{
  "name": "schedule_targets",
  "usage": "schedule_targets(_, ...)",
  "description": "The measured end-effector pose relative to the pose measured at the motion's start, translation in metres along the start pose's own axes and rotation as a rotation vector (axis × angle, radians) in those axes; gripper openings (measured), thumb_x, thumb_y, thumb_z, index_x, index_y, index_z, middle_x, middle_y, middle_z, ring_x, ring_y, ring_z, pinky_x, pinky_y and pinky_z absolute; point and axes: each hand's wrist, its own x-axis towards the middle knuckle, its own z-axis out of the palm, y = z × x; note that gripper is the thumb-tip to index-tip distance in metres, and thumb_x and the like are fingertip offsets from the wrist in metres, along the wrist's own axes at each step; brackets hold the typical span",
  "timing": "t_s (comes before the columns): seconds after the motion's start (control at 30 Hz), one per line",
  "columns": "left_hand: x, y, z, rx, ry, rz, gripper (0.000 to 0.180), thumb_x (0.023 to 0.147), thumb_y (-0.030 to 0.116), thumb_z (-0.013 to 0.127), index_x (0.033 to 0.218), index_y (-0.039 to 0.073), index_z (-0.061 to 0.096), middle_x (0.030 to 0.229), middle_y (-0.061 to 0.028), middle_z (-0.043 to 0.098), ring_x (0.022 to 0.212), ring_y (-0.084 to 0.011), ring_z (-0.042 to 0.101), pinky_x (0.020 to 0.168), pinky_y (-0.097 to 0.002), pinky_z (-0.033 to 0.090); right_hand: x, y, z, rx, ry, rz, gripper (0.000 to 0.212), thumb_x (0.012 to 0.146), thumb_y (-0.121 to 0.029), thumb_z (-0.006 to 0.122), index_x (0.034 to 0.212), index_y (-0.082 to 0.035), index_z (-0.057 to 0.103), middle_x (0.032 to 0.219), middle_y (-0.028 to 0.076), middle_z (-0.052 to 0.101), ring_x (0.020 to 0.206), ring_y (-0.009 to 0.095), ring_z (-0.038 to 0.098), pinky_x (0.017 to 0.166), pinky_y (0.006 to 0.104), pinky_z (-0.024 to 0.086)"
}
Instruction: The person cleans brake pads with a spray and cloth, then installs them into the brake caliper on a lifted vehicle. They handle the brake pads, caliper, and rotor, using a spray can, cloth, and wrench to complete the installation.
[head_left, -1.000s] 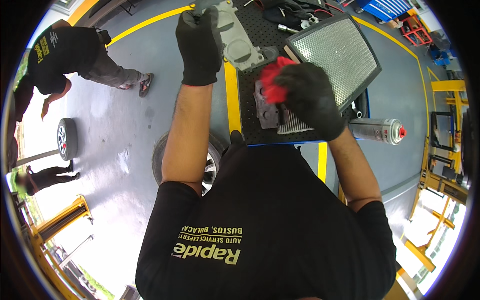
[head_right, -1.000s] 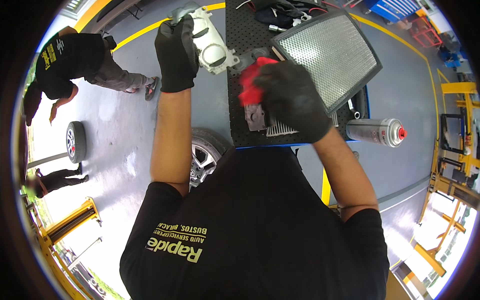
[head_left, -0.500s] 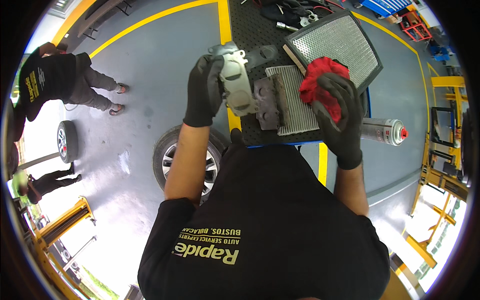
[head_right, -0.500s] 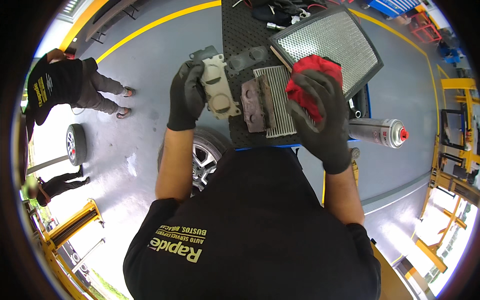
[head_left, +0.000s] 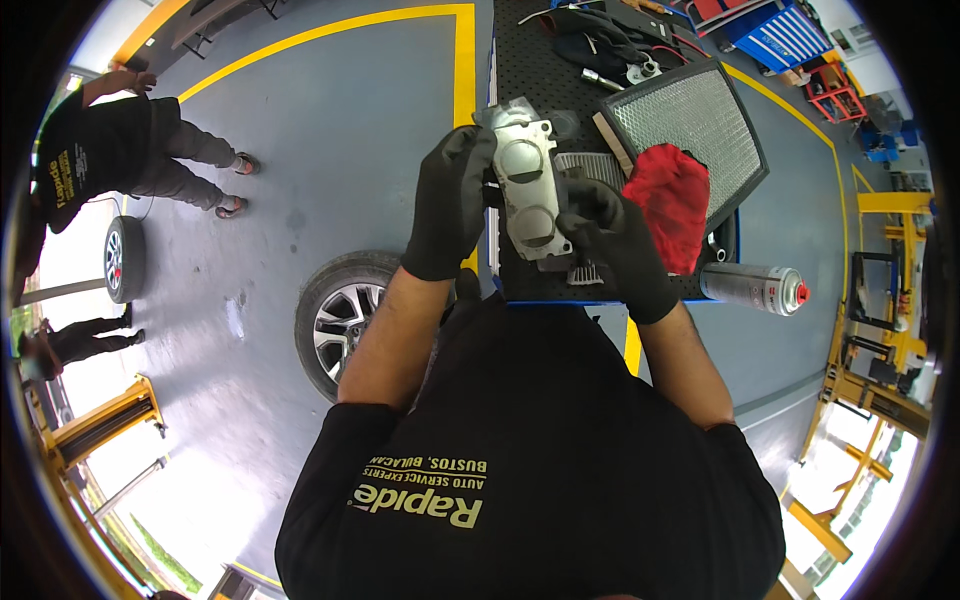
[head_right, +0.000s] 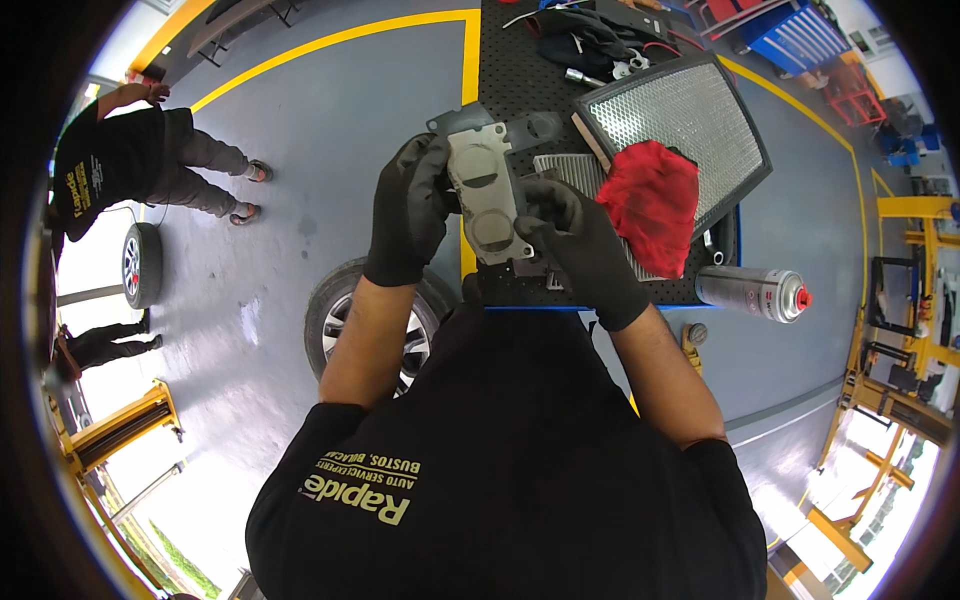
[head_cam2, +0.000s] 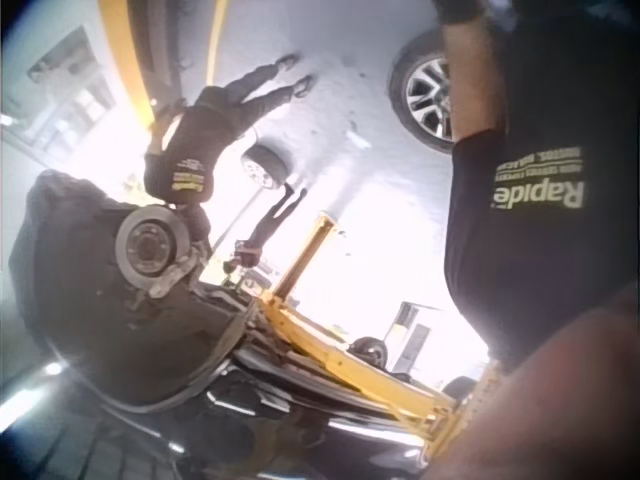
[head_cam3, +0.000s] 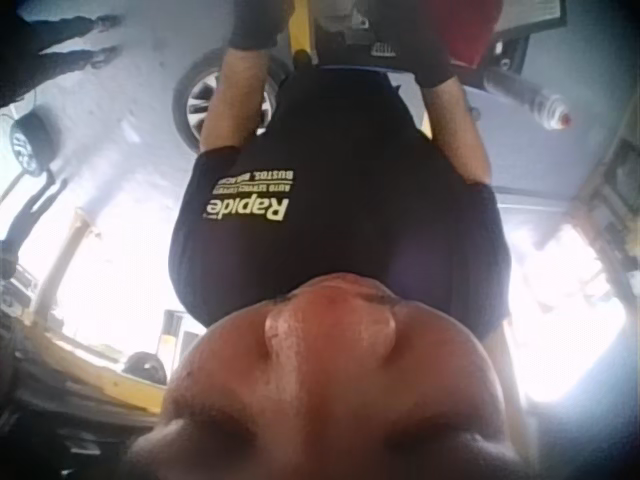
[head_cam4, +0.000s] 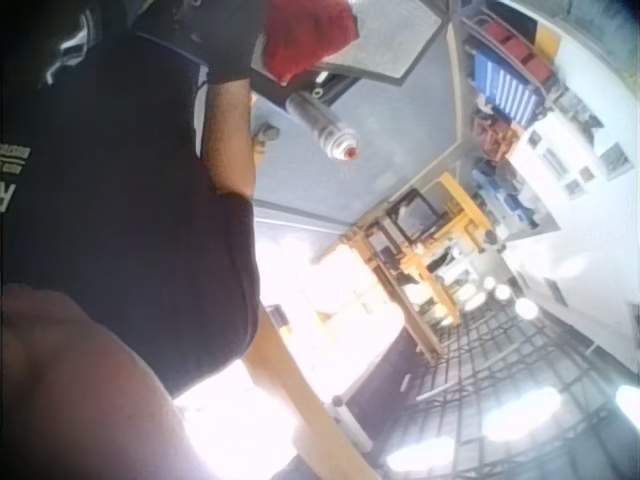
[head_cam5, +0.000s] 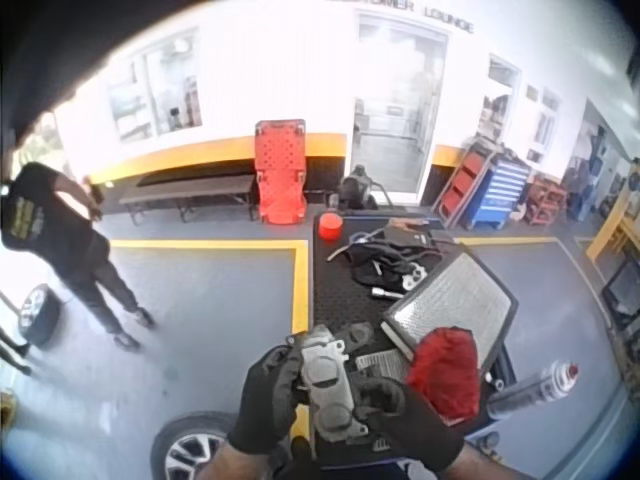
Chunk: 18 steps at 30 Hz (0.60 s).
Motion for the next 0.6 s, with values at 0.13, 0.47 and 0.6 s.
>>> schedule_targets(0.13, -0.005, 0.009, 0.004, -0.104, 0.003, -0.106, 0.022, 0.109, 0.013, 0.053, 0.11, -0.004, 0.067, 0.087, -0.0097, 0.066, 0.07, -0.0145, 0.065, 0.061, -0.0322, 0.055, -0.002, -0.003, 0.005, -0.236, 0.023, 0.028, 0.07, 0.091, -0.014, 0.08, 0.15, 0.004, 0.046, 0.13, 0.013, 0.065, 0.115, 0.019, 0.068, 0.098, 0.0319, 0.057)
schedule_targets(0.47, -0.004, -0.006, 0.005, 0.076, 0.013, 0.166, 0.022, 0.097, 0.003, 0.063, 0.118, -0.002, 0.067, 0.097, -0.0107, 0.069, 0.082, -0.018, 0.068, 0.071, -0.03, 0.057, -0.022, -0.009, 0.009, -0.767, -0.018, -0.382, 0.102, 0.082, -0.015, 0.087, 0.164, 0.003, 0.029, 0.146, 0.015, 0.058, 0.136, 0.02, 0.056, 0.112, 0.0368, 0.049)
schedule_targets(0.6, -0.003, 0.023, 0.01, -0.359, -0.017, -0.169, 0.04, 0.093, 0.006, 0.07, 0.131, -0.003, 0.062, 0.095, -0.0074, 0.071, 0.086, -0.0118, 0.067, 0.074, -0.0283, 0.054, -0.027, -0.011, 0.002, -0.356, -0.042, -0.191, 0.087, 0.088, -0.012, 0.082, 0.161, 0.003, 0.037, 0.141, 0.014, 0.06, 0.131, 0.019, 0.059, 0.108, 0.0349, 0.05)
